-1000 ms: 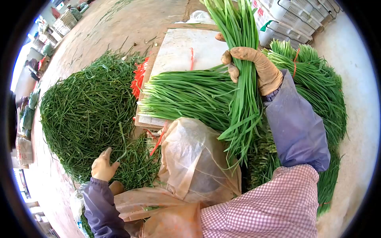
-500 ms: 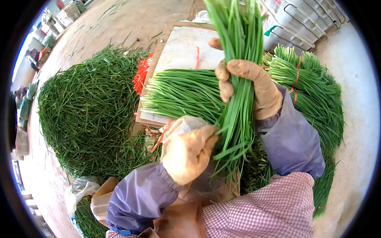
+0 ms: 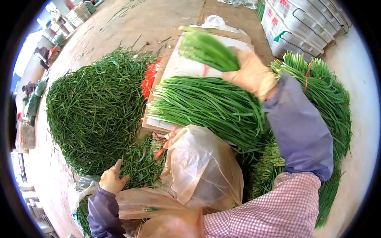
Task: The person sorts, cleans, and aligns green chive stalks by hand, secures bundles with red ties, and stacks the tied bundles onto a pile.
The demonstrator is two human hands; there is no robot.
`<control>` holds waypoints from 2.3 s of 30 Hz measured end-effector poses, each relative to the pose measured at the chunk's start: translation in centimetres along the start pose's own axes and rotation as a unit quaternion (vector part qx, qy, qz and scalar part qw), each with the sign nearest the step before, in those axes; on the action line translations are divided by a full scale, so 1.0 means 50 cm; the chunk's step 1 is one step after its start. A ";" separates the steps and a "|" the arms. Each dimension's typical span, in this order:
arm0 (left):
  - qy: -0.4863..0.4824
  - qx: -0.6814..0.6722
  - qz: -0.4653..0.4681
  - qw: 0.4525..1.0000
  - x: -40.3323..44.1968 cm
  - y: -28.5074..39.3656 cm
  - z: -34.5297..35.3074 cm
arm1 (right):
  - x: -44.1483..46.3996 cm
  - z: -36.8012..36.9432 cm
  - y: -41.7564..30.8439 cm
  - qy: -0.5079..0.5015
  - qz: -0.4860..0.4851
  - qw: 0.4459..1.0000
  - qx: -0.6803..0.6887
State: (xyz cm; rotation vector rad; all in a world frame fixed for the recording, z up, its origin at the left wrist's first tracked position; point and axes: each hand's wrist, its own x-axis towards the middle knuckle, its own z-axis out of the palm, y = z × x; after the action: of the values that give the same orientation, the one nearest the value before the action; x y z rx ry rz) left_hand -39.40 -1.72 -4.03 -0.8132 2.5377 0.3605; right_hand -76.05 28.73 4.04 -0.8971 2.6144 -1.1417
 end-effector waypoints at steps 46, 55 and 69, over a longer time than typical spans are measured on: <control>0.619 -0.449 -0.546 0.343 -0.892 -0.809 0.731 | -0.765 1.365 -1.086 -0.451 -0.705 0.522 0.165; 0.563 -0.553 -0.458 0.408 -0.845 -0.871 0.756 | -0.848 1.347 -0.991 -0.379 -0.801 0.449 -0.113; 0.572 -0.743 -0.331 0.108 -0.840 -0.819 0.805 | -0.910 1.366 -0.956 -0.414 -0.743 0.485 -0.204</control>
State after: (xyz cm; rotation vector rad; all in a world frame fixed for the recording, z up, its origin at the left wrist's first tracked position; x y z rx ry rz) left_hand 29.18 1.11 -22.72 1.2987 -0.0740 -1.0215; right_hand 7.53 -12.56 -14.20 -2.9337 0.7522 0.1862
